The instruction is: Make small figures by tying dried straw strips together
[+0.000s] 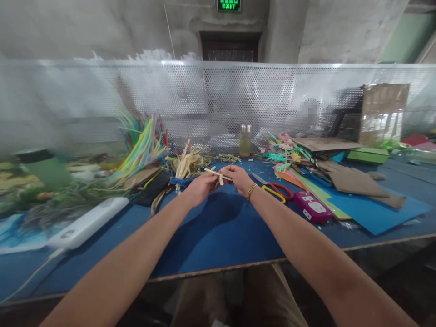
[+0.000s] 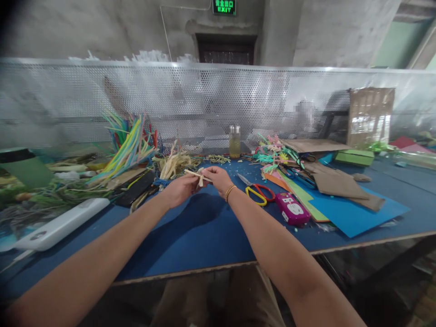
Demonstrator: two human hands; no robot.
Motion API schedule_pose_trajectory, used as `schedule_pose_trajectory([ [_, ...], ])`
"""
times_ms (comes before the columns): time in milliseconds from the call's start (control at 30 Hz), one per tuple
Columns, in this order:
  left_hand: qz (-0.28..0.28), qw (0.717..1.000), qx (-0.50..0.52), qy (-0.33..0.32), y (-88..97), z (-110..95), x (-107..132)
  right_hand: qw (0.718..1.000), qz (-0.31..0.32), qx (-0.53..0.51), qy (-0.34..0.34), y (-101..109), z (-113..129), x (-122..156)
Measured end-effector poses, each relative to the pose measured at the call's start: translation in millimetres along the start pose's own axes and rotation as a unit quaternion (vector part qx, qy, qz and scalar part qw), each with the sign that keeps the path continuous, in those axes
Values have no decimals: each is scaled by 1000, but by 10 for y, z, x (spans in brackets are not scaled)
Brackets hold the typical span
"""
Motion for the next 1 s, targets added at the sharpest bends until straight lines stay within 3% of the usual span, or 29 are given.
schedule_pose_trajectory([
  [100, 7, 1000, -20, -17, -3, 0, -6, 1000, -9, -1, 1, -9, -12, 2],
  [267, -57, 995, -69, -40, 72, 109, -60, 1000, -12, -3, 5, -111, -84, 5],
  [367, -69, 993, -87, -33, 65, 187, -68, 997, -72, -17, 8, -72, -54, -34],
  [500, -40, 996, -85, -9, -28, 206, -32, 987, -154, -41, 19, 125, 72, -81],
  [600, -57, 997, -29, -32, -48, 148, -11, 993, -116, -31, 1, 165, 102, -58],
  [733, -71, 996, 21, -47, 12, 104, -30, 999, -12, 6, -46, 11, 27, 21],
  [1000, -92, 996, 18, -2, 54, 149, -50, 1000, 21, 22, 9, -45, -56, 22],
])
Point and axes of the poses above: each hand's wrist, its own x-axis away from the middle knuckle, its own y-axis out of the back of the hand, z = x × y, the point moved 1 cm from there along -x, towards the middle knuckle, and after that the axes turned 4 degrees about z, right-handed, at the moved point
